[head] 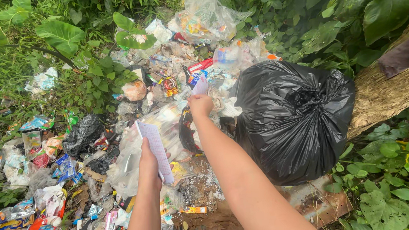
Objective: The person picks up trash from the ground and a metal surface by hand and using a tool, then walks to a shelter to retrieve papers and place them onto a trash pile.
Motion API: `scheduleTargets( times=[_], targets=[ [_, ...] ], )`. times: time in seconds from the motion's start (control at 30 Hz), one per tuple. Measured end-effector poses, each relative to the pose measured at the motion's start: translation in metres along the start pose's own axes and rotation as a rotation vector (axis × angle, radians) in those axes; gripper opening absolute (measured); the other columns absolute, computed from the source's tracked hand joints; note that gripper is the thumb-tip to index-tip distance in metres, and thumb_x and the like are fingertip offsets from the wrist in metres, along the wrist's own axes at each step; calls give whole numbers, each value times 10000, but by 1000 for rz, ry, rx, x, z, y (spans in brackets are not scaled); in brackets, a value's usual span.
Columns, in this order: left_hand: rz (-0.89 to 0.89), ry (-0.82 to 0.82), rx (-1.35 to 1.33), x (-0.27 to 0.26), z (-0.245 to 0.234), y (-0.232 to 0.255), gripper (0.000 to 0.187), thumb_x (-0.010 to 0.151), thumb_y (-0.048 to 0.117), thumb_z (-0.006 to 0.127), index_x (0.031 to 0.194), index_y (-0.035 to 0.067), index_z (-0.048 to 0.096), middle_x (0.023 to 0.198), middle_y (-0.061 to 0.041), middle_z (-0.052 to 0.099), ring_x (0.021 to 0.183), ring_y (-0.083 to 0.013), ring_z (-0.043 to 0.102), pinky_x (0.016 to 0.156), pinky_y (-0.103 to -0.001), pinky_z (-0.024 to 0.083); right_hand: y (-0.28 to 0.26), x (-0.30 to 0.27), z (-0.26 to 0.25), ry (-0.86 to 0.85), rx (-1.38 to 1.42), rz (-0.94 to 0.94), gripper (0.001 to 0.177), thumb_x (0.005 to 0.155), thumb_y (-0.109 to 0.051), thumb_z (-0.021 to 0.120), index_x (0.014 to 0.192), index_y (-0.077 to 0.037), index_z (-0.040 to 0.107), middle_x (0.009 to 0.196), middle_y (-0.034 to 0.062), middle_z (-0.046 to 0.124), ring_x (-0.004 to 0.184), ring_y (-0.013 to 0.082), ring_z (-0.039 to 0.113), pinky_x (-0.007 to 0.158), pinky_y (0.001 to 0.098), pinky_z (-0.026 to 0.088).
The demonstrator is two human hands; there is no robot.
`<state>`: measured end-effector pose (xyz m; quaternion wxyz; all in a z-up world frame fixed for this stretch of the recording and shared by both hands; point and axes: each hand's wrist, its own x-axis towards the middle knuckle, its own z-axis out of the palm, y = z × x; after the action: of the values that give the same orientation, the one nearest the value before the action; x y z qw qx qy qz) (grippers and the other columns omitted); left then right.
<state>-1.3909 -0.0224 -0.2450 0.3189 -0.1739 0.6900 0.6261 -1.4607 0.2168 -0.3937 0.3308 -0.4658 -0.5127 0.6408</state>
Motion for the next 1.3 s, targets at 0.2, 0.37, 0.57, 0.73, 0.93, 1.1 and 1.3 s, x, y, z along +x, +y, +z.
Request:
scheduleTargets(
  times=[0.2,0.37,0.57,0.73,0.93,1.1,1.3],
  targets=[
    [-3,18,-21,-1,-11,-5,760,948,673,372,1421,100,531,1185,-143,666,1013,-270,675,673,-470,556,1,2,5,-2,81,47,98,830,36,690,819,107,757,799,159,782,700,181,783,613,276,650],
    [-25,32,-21,-2,-16,-5,749,941,674,355,1428,126,513,1208,-116,673,1041,-249,673,684,-452,549,1,1,9,-12,66,65,98,848,29,691,838,101,756,802,155,779,703,195,776,633,280,640],
    [-28,26,-29,4,-15,-10,744,951,665,344,1427,120,516,1211,-114,673,1052,-253,668,686,-452,546,2,0,14,-54,141,13,89,850,40,678,849,93,750,822,150,780,726,178,775,647,266,654],
    [-28,20,-24,7,-14,-13,742,950,663,337,1415,115,521,1205,-103,673,1055,-244,670,692,-457,554,3,4,10,-18,41,43,112,869,7,685,861,72,776,831,134,792,698,171,751,629,259,618],
    [-35,23,-22,10,-10,-15,743,956,657,356,1393,90,556,1172,-110,669,1026,-254,670,685,-464,551,12,12,7,-59,92,15,132,875,13,668,838,77,778,838,135,793,697,153,750,635,247,616],
    [25,-3,-16,23,-1,-8,736,964,652,345,1433,110,510,1152,-112,668,1022,-258,680,666,-456,551,6,5,2,-51,-2,10,135,882,4,670,827,69,773,830,132,796,692,175,758,630,259,594],
    [505,181,684,48,29,2,735,1029,643,421,1441,44,528,1210,-271,653,1162,-434,612,995,-497,471,15,6,-1,-6,99,-41,85,829,44,689,796,77,760,828,104,762,729,169,778,631,269,644]
  ],
)
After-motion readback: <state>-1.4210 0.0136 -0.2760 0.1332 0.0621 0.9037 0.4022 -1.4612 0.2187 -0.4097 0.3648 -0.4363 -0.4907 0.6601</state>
